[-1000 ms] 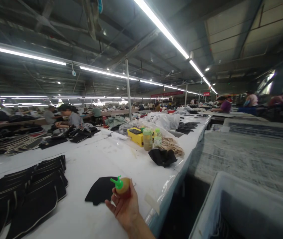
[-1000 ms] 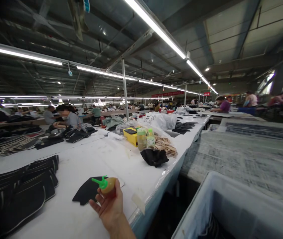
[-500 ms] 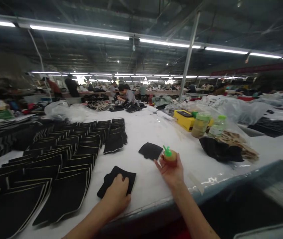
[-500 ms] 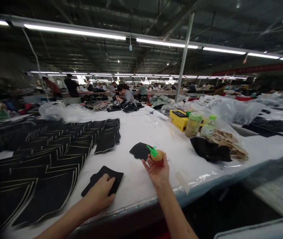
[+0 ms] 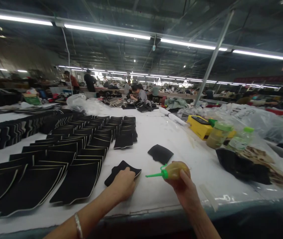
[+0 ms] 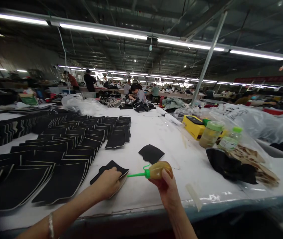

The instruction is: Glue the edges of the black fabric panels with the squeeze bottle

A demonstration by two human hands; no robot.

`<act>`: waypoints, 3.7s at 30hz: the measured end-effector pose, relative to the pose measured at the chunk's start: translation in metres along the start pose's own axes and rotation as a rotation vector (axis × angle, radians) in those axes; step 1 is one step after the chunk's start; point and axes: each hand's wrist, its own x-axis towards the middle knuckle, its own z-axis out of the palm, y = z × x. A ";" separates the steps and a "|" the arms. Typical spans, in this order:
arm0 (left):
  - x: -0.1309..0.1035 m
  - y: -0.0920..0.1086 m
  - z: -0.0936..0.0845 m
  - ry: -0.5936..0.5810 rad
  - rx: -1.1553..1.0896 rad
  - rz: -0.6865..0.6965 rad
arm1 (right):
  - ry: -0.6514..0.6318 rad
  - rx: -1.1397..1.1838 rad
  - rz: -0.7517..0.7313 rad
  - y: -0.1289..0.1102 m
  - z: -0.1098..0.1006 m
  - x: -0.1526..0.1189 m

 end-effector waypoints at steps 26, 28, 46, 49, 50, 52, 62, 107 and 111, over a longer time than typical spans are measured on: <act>-0.004 -0.022 0.014 0.014 -0.081 0.110 | -0.284 -1.172 -0.428 -0.004 0.041 0.005; -0.005 -0.022 0.016 0.010 -0.074 0.113 | -0.227 -1.135 -0.396 -0.004 0.040 0.007; -0.011 -0.020 0.013 -0.061 -0.016 0.115 | -0.183 -1.000 -0.271 -0.001 0.038 0.006; -0.011 -0.021 0.014 -0.055 -0.023 0.117 | -0.163 -0.984 -0.259 -0.003 0.040 0.004; -0.010 -0.021 0.014 -0.056 -0.024 0.118 | -0.142 -0.983 -0.275 -0.003 0.040 0.005; -0.011 -0.022 0.015 -0.062 -0.025 0.119 | -0.111 -0.986 -0.310 -0.003 0.039 0.007; -0.012 -0.025 0.013 -0.062 -0.065 0.136 | -0.144 -0.949 -0.232 0.001 0.036 0.003; -0.015 -0.027 0.005 -0.140 -0.139 0.148 | -0.228 -0.972 -0.325 0.002 0.013 0.013; -0.015 -0.027 0.004 -0.145 -0.151 0.146 | -0.251 -0.976 -0.309 0.004 0.012 0.004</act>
